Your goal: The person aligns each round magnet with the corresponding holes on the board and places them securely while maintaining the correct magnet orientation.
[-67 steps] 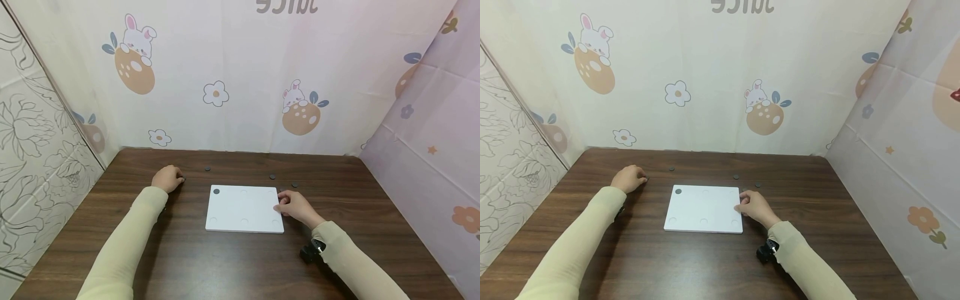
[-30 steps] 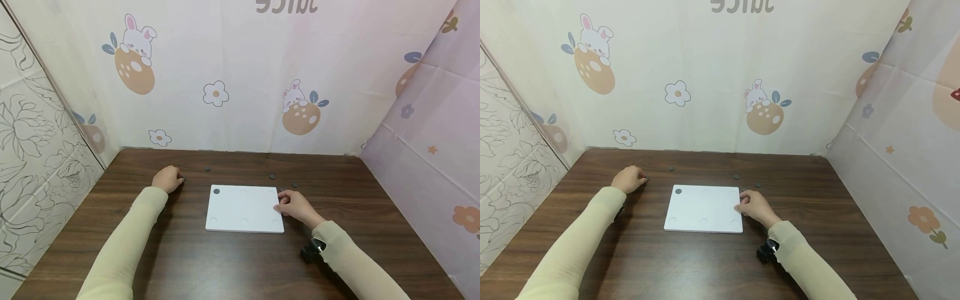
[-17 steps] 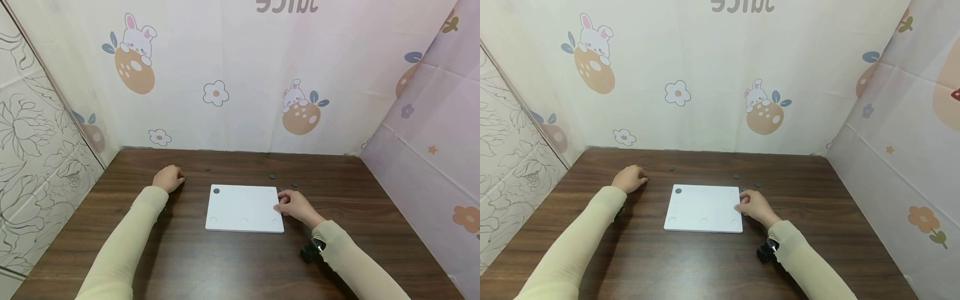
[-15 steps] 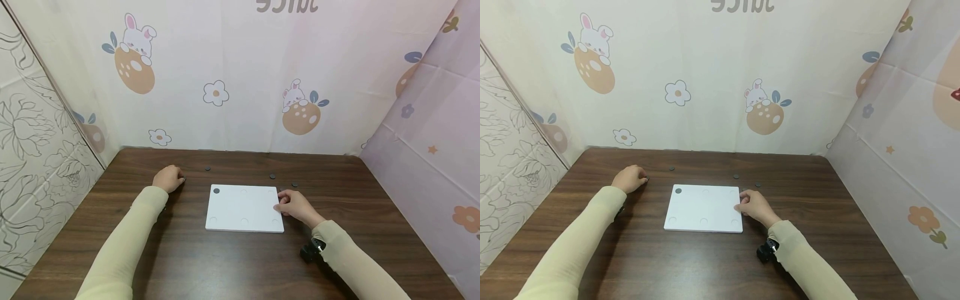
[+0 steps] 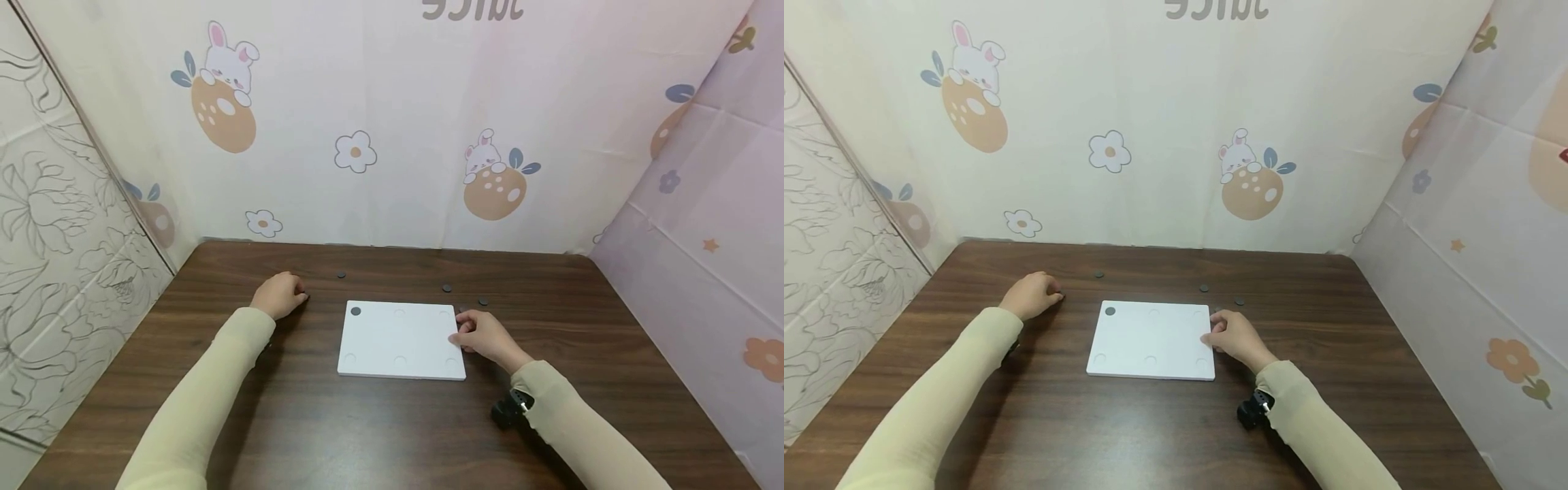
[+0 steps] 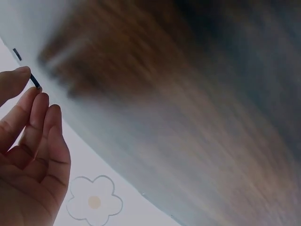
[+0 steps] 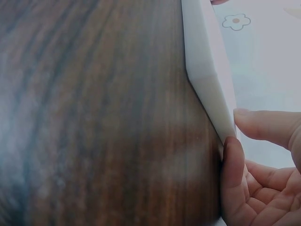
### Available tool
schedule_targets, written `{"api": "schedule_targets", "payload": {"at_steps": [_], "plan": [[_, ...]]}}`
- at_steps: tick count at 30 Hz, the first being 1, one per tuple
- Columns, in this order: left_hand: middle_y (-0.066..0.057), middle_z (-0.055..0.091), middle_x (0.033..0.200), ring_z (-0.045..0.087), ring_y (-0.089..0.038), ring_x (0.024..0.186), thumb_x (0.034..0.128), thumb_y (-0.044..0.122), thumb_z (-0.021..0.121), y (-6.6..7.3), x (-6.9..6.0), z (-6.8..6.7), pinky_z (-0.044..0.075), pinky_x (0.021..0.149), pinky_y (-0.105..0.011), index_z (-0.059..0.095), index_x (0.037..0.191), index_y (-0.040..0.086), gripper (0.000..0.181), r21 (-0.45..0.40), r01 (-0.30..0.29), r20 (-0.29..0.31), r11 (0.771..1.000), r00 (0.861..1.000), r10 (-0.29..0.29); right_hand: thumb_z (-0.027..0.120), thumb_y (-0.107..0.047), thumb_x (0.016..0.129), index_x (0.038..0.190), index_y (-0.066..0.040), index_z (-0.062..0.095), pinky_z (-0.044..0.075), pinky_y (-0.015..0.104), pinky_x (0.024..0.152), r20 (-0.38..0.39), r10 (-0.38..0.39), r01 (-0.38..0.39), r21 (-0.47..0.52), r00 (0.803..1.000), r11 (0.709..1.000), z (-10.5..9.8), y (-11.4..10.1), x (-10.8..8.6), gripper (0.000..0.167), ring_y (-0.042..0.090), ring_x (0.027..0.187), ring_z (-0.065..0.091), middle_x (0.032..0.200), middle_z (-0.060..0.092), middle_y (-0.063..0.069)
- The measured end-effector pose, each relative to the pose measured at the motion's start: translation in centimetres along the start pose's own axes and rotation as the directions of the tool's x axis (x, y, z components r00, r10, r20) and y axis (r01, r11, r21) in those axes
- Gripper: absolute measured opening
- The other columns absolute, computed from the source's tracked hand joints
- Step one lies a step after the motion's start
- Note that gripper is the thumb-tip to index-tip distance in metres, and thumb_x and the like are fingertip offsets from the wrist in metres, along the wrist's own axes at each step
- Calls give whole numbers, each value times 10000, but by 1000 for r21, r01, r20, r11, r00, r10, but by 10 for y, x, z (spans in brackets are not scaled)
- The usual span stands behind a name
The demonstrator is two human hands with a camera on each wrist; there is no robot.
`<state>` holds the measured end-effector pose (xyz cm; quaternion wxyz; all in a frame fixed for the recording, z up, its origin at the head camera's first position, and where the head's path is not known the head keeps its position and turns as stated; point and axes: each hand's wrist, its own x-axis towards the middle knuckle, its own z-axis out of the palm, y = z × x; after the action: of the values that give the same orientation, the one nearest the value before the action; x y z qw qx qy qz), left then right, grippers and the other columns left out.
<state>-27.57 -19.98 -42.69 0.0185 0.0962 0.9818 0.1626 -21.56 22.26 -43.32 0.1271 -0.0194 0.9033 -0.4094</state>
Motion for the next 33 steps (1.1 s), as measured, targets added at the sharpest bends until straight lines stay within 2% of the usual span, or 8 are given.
{"api": "schedule_targets", "payload": {"at_steps": [9, 17, 26, 33], "plan": [[-141, 661, 1039, 636, -280, 932, 929, 203, 660, 12, -9, 0, 516, 849, -464, 710, 1055, 16, 231, -29, -47, -9, 998, 999, 47, 741, -138, 865, 1295, 57, 535, 565, 283, 691, 5, 2, -2, 9, 1000, 1000, 0, 0, 0, 515, 149, 736, 568, 858, 591, 72], [-122, 656, 1069, 637, -272, 972, 932, 208, 664, 26, -20, 0, 518, 882, -451, 712, 1068, 19, 238, -45, -81, -12, 996, 997, 81, 743, -143, 864, 1298, 62, 533, 562, 283, 686, 1, -1, 1, 12, 1000, 1000, 0, 1, -1, 524, 146, 732, 564, 852, 592, 69], [-83, 657, 1029, 641, -237, 957, 909, 199, 696, 43, -34, 4, 530, 876, -420, 717, 1042, 33, 214, -43, -156, -17, 987, 988, 155, 741, -136, 860, 1293, 56, 537, 572, 288, 702, 1, 2, -2, 24, 1000, 1000, 0, 1, -2, 516, 148, 729, 562, 844, 591, 64], [-45, 654, 1002, 646, -216, 963, 901, 196, 710, 54, -42, 5, 537, 874, -392, 717, 1043, 48, 206, -58, -179, -20, 982, 984, 178, 741, -137, 857, 1299, 55, 537, 569, 279, 694, 4, 1, -1, 27, 1000, 1000, 0, 0, -2, 524, 150, 728, 568, 836, 592, 60]]}}
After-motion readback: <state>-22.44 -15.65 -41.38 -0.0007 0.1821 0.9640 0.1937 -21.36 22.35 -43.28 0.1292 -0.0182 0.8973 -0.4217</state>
